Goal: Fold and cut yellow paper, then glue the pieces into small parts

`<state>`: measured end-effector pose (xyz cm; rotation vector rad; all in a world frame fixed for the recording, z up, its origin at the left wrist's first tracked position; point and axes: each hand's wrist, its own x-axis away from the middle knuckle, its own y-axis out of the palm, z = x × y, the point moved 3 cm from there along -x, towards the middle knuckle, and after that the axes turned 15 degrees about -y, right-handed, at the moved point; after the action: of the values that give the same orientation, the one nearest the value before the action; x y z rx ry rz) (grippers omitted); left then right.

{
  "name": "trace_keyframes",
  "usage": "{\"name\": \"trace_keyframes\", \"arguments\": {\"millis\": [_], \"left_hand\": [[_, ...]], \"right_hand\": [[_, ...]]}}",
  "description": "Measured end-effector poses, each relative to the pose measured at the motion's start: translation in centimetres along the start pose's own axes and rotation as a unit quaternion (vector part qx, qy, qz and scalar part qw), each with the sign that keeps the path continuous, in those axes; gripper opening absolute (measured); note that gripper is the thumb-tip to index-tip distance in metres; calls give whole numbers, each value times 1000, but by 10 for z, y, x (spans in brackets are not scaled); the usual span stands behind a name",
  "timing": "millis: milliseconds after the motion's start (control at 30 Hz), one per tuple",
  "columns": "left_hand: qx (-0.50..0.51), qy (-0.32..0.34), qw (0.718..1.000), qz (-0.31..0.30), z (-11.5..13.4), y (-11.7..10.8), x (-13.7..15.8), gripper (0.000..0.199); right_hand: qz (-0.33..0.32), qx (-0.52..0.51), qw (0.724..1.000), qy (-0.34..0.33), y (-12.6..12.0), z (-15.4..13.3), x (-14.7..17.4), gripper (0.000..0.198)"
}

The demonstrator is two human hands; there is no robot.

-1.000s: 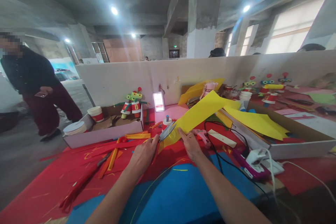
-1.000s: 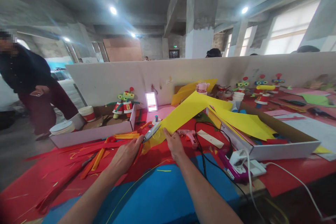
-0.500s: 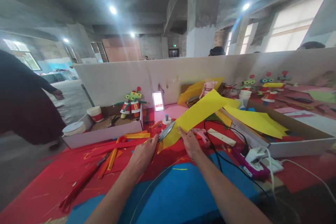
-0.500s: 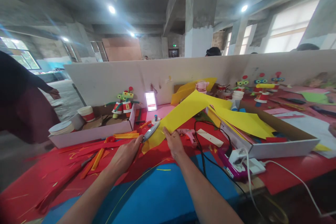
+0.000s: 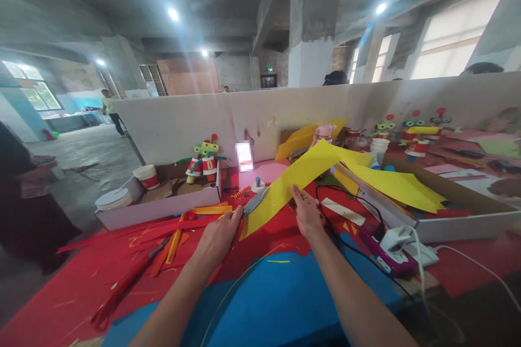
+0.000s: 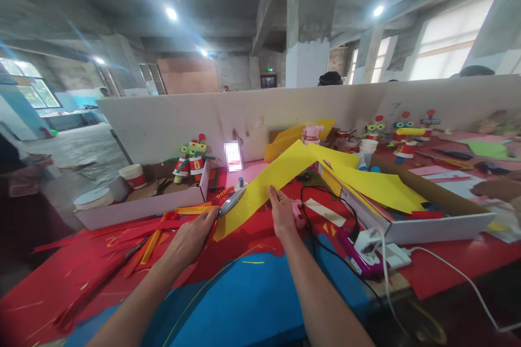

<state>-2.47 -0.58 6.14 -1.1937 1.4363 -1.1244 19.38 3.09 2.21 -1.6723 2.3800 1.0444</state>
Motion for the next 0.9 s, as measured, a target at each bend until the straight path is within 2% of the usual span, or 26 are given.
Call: {"name": "trace_keyframes", "arguments": {"millis": [367, 900], "left_hand": [[11, -4, 1000, 27, 0, 2, 0, 57], [-36, -12, 999, 1, 3, 0, 1, 61]], "right_hand": [[-60, 51, 997, -19, 9, -1, 9, 43], [-57, 50, 997, -15, 9, 2, 9, 44]]}}
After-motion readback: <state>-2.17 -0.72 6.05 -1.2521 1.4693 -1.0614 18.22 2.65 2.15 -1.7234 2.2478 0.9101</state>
